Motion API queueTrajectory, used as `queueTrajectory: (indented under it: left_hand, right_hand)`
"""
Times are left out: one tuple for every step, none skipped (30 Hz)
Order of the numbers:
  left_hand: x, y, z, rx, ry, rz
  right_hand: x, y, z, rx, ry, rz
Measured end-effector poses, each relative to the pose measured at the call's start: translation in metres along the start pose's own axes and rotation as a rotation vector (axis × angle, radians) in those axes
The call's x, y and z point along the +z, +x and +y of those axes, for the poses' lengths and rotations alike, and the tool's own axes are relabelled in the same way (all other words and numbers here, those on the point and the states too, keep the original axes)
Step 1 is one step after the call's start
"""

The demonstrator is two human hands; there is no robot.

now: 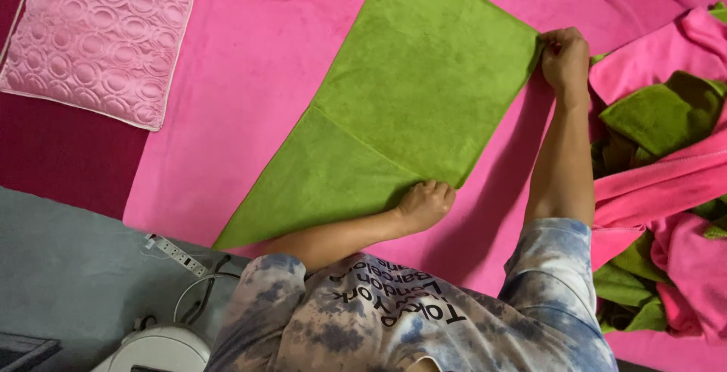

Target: The person folds a green towel on a pink surface. They smooth the towel, fold it into a long strip, and then roll it tightly into a compact bundle.

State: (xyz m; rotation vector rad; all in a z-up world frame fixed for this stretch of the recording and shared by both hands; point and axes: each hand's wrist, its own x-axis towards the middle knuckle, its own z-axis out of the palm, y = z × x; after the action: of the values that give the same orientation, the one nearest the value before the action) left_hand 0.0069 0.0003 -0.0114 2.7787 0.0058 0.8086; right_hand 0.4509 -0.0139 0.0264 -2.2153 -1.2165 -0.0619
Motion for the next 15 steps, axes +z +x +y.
queueTrajectory:
  left_hand:
    - [-0.013, 0.006, -0.007, -0.007, -0.001, 0.004]
    - [-0.027, 0.012, -0.014, -0.077, -0.176, 0.027]
    - [-0.041, 0.017, -0.022, -0.147, -0.351, 0.05]
    - [-0.049, 0.018, -0.034, -0.154, -0.351, 0.053]
    - [-0.057, 0.018, -0.046, -0.217, -0.399, 0.12]
    - [-0.065, 0.018, -0.058, -0.281, -0.446, 0.187]
    - [-0.082, 0.017, -0.074, -0.291, -0.446, 0.19]
    - [-0.098, 0.017, -0.09, -0.373, -0.434, 0.265]
    - [-0.114, 0.018, -0.107, -0.45, -0.42, 0.34]
    - [-0.123, 0.012, -0.121, -0.456, -0.42, 0.344]
    - [-0.133, 0.006, -0.136, -0.544, -0.295, 0.344]
    - [-0.142, 0.0, -0.15, -0.63, -0.169, 0.343]
    - [-0.144, -0.007, -0.161, -0.637, -0.167, 0.347]
    - [-0.147, -0.014, -0.172, -0.695, -0.116, 0.339]
    - [-0.15, -0.021, -0.183, -0.755, -0.063, 0.329]
  right_hand:
    - [-0.004, 0.002, -0.009, -0.005, -0.002, -0.006]
    - [-0.008, 0.005, -0.017, 0.026, 0.006, -0.022]
    - [-0.01, 0.007, -0.027, 0.058, 0.016, -0.04]
    - [-0.01, 0.016, -0.035, 0.054, 0.015, -0.046]
    - [-0.008, 0.024, -0.043, 0.045, 0.036, -0.032]
    - [-0.006, 0.031, -0.05, 0.036, 0.057, -0.018]
    - [0.002, 0.045, -0.056, 0.032, 0.057, -0.028]
    - [0.01, 0.058, -0.061, -0.078, 0.064, 0.009]
    - [0.017, 0.073, -0.066, -0.188, 0.07, 0.049]
    - [0.029, 0.087, -0.08, -0.193, 0.07, 0.043]
    - [0.041, 0.103, -0.095, -0.178, 0.115, 0.015]
    - [0.053, 0.118, -0.11, -0.163, 0.161, -0.013]
    - [0.071, 0.133, -0.116, -0.169, 0.161, -0.02]
    - [0.089, 0.147, -0.121, -0.143, 0.231, -0.063]
    - [0.109, 0.162, -0.128, -0.118, 0.302, -0.109]
